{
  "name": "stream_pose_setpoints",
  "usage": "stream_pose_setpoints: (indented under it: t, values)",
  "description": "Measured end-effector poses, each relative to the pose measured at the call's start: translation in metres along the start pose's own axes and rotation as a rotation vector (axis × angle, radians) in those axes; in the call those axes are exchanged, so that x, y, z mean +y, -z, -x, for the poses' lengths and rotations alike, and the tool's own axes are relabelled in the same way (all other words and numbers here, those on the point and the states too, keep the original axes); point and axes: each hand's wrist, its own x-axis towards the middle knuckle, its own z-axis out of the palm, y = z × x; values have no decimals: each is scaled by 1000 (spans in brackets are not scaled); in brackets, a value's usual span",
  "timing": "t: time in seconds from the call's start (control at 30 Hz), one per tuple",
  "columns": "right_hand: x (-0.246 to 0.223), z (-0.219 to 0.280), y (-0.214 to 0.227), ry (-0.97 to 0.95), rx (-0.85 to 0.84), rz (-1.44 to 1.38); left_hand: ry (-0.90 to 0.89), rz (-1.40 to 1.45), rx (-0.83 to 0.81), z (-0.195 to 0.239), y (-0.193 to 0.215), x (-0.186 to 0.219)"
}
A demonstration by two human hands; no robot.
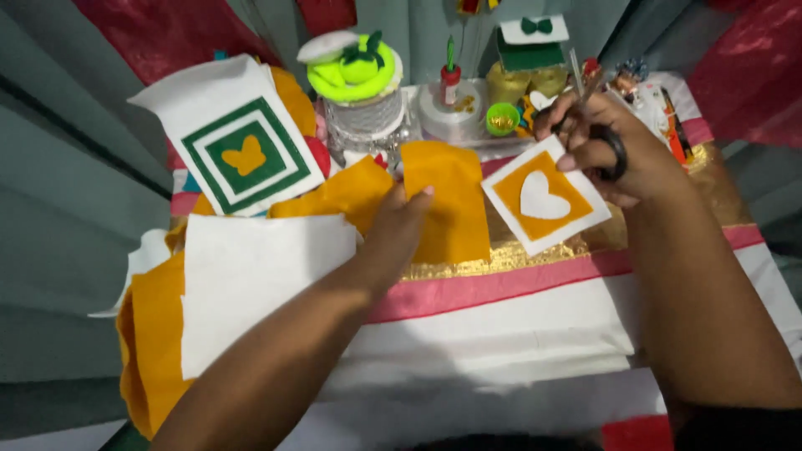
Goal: Cutting and shaping a heart from yellow felt as part of a sewing or crafting project.
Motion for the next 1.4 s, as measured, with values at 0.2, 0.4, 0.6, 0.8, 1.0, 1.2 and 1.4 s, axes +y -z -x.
stream_pose_setpoints:
  t: [0.2,0.4,0.6,0.8,1.0,1.2,1.4]
  values:
    - [-16,4,-21,-5,-93,-531,-42,97,-29,0,1,-7]
    - [12,-8,-54,30,230,-351,-88,203,-121,15,-16,4]
    - [22,-10,-99,70,414,-294,-9,182,-175,42,-18,57]
    - [24,-3,-112,45,498,-160,103,283,-76,53,-20,89]
    - [46,-6,-103,93,424,-102,298,412,53,53,-20,88]
    - [64,-9,-87,131,339,16,220,567,4,32,-16,56]
    - [51,-7,-92,139,329,85,137,620,-115,31,-11,50]
